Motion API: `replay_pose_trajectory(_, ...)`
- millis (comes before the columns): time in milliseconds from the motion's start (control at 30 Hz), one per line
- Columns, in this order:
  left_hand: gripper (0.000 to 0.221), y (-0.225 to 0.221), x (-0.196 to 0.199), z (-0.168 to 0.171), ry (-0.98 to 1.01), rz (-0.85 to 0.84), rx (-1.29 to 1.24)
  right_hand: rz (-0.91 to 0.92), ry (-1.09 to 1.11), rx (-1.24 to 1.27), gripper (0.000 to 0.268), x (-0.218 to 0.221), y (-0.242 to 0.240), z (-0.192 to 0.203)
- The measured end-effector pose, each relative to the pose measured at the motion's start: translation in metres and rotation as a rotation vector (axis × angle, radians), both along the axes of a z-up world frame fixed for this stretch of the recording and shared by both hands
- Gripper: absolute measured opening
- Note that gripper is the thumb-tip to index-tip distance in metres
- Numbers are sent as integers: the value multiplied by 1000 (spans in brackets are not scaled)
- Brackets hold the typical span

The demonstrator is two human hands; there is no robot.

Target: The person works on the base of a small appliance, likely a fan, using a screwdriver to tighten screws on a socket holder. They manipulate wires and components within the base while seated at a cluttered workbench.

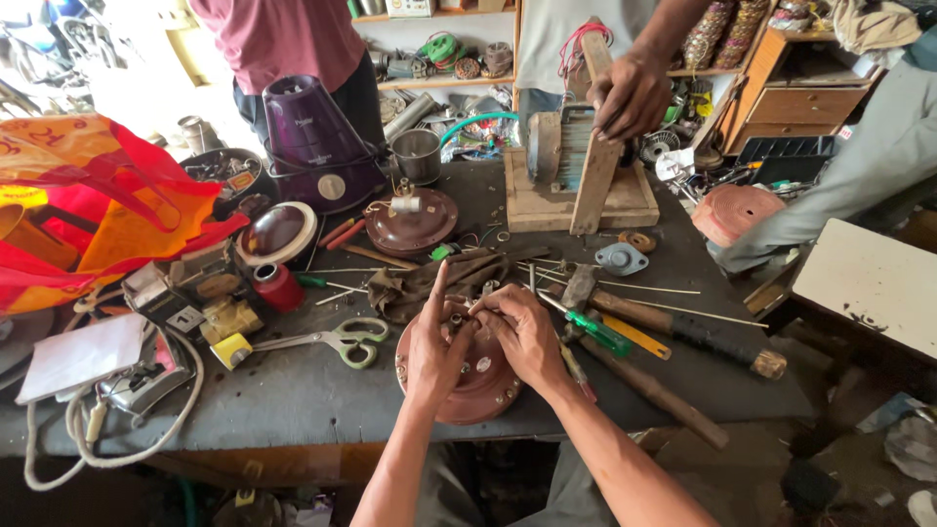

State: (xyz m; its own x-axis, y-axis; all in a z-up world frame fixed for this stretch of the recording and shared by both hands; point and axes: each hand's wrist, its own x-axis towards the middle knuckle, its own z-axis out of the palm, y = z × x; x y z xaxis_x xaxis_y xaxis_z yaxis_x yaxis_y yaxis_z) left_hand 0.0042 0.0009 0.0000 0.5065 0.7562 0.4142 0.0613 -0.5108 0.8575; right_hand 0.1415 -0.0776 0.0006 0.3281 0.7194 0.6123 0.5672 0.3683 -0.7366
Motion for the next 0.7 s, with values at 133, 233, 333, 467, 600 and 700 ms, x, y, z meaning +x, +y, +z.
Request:
replay_pose_trajectory(133, 99, 2, 3, -5, -57, -28, 2, 111, 213, -32, 12, -3, -3, 1)
replay_pose_trajectory(233, 98, 4, 4, -7, -86, -45, 2, 40, 76, 25, 14, -2, -7, 6)
replay_pose_trajectory(333, 100, 3, 3, -6, -54, -20, 1, -40, -74, 68, 17, -2, -8, 7)
replay_pose_trajectory(467, 99, 1, 2, -2, 7, 15, -34, -40, 21, -9, 18, -3, -2, 1)
replay_pose_trajectory(600, 101, 1, 2, -1, -42, 13, 12, 77, 193, 0, 16, -1, 6, -10)
replay_pose_trajectory(700, 102, 1, 2, -2, -96, -3, 24, 137, 235, 32, 15, 5, 9, -15)
